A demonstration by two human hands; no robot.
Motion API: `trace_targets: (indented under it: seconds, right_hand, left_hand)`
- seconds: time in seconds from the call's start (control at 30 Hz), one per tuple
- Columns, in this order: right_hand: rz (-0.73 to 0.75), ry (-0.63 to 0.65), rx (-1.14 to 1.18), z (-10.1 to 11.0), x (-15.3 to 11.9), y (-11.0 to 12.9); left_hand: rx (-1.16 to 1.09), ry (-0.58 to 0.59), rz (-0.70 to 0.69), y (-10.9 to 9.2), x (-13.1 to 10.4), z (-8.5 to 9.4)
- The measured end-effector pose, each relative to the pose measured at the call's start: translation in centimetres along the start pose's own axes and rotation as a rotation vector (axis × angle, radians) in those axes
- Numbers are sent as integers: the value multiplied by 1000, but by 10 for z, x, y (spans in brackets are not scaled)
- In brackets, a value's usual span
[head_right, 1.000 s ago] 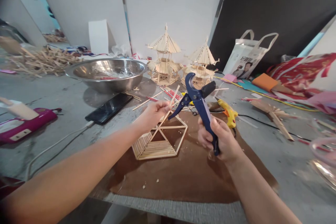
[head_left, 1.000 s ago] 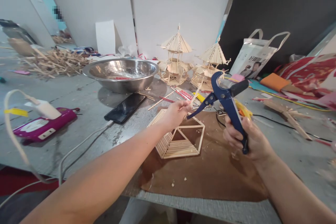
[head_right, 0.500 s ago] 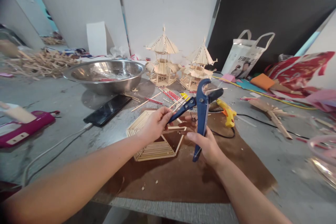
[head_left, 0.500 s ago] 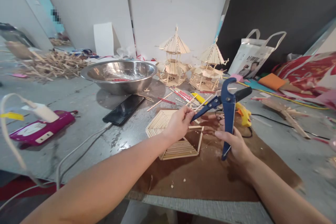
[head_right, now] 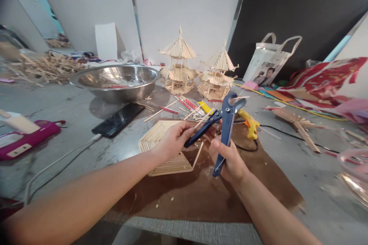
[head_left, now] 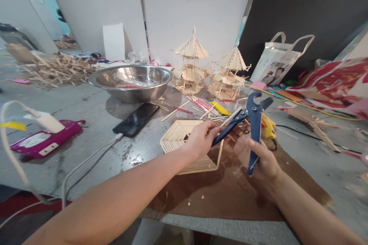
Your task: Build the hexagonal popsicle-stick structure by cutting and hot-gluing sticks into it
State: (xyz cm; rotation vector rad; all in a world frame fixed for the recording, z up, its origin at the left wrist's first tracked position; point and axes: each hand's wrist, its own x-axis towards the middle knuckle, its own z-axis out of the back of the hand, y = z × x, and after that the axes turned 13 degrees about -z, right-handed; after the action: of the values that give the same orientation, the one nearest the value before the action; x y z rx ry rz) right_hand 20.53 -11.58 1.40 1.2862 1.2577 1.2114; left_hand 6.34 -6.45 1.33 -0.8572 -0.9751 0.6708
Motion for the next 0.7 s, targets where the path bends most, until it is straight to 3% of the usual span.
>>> trace_targets:
  seconds: [0.13, 0.2, 0.27, 0.53, 0.7]
  right_hand:
    - [-66, -223, 135, 11, 8, -7]
    - [-8, -314, 103, 18, 11, -9]
    - [43, -323, 63, 22, 10, -7]
    - [7, -172, -198, 20, 8, -1]
    - [123, -360, -580, 31, 21, -18]
  left_hand:
    - [33, -42, 22, 0, 6, 9]
    - [-22, -68, 30, -2, 9, 14]
    - [-102, -99, 26, -5, 11, 18]
    - [-417, -119, 19, 1, 15, 22]
    - [-416, -61, -11, 1, 16, 23]
